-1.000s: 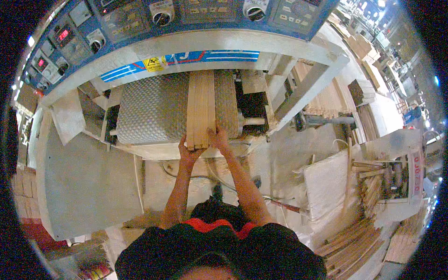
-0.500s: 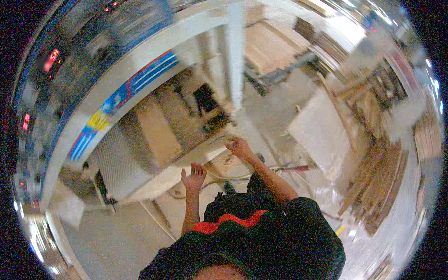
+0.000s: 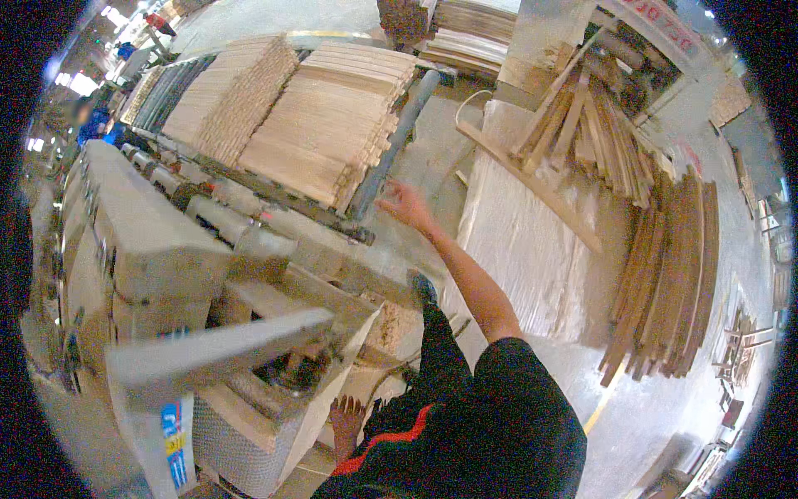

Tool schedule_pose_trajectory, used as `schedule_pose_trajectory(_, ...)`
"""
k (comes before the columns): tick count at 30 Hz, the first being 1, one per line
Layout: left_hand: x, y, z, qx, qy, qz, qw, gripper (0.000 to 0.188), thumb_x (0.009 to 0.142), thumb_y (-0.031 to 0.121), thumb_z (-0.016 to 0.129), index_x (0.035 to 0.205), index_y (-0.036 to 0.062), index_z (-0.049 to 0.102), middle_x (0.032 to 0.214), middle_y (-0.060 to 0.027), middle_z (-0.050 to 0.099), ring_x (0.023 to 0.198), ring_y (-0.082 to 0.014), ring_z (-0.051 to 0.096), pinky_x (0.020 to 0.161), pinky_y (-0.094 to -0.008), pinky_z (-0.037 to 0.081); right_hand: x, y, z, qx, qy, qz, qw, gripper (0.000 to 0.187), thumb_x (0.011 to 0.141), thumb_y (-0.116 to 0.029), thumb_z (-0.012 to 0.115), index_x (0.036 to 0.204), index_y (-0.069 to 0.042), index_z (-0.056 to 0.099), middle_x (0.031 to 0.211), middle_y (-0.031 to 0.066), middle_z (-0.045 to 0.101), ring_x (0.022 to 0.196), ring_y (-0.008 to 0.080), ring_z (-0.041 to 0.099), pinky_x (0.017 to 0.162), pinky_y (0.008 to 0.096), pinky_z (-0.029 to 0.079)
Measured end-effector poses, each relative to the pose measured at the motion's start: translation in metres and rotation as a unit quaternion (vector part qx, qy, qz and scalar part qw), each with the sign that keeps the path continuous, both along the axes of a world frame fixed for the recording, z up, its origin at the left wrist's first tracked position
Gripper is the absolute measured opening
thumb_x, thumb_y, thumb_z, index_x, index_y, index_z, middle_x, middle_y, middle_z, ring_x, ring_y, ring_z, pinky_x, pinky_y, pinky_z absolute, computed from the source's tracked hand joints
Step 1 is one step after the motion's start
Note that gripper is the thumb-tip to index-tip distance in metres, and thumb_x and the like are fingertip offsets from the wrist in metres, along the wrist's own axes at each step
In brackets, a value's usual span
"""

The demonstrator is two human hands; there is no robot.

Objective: The person repeatedly picks up wooden planks from a stack and feeds them into a woodworking machine. The planks are processed and then placed onto a conveyor belt. The person continues this cycle throughout the video.

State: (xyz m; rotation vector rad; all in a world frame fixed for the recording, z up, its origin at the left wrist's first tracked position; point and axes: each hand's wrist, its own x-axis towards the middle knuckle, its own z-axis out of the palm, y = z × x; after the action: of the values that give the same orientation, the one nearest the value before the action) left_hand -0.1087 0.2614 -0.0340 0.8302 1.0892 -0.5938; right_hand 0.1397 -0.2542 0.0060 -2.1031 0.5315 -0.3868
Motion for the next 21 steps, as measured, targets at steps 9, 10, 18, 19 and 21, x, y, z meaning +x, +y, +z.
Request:
schedule_pose_trajectory(9,0.051,-0.085,0.053,0.073,-0.069,-0.127,0.987,0.05,0.088,0.046,0.05,0.125,0.0116,0.045,0.127,-0.0171,0.043,0.111,-0.0358,0.049,0.089,-0.049,0.044,0.251,-0.254,-0.035,-0.051,-0.002,-0.134,0.99,0.116,0.056,-0.059,0.077,0.137,0.004,0.025,0.138,0.0257,0.035,0.127,0.0348,0.037,0.103,0.0415,0.033)
schedule_pose_trajectory(10,0.053,-0.093,0.057,0.086,-0.068,-0.129,0.986,0.051,0.089,0.046,0.049,0.125,0.0113,0.045,0.127,-0.0176,0.043,0.111,-0.0361,0.05,0.089,-0.0488,0.044,0.269,-0.264,-0.036,-0.034,-0.007,-0.167,0.985,0.118,0.055,-0.059,0.077,0.138,0.006,0.023,0.138,0.0259,0.034,0.128,0.0348,0.036,0.104,0.041,0.031)
schedule_pose_trajectory(18,0.073,-0.127,0.055,0.144,0.047,-0.074,0.986,0.048,0.089,0.041,0.049,0.126,0.0105,0.043,0.121,-0.0184,0.049,0.103,-0.0361,0.055,0.086,-0.0482,0.046,0.322,-0.27,-0.053,0.005,-0.104,-0.224,0.969,0.119,0.055,-0.052,0.079,0.136,0.01,0.018,0.138,0.0268,0.032,0.129,0.0359,0.032,0.107,0.039,0.025)
schedule_pose_trajectory(19,0.071,-0.127,0.052,0.146,0.042,-0.083,0.985,0.049,0.089,0.041,0.049,0.126,0.0106,0.043,0.121,-0.0185,0.049,0.103,-0.036,0.055,0.086,-0.0482,0.046,0.323,-0.268,-0.054,-0.008,-0.128,-0.23,0.965,0.115,0.055,-0.049,0.08,0.134,0.009,0.02,0.136,0.0261,0.034,0.127,0.0354,0.035,0.105,0.0391,0.028)
schedule_pose_trajectory(21,0.073,-0.133,0.056,0.156,0.034,-0.103,0.982,0.049,0.088,0.04,0.049,0.127,0.011,0.043,0.122,-0.0187,0.049,0.104,-0.0358,0.055,0.085,-0.048,0.047,0.318,-0.259,-0.052,-0.033,-0.156,-0.249,0.955,0.098,0.054,-0.036,0.085,0.127,0.004,0.033,0.126,0.0229,0.047,0.117,0.0325,0.047,0.097,0.0393,0.039)
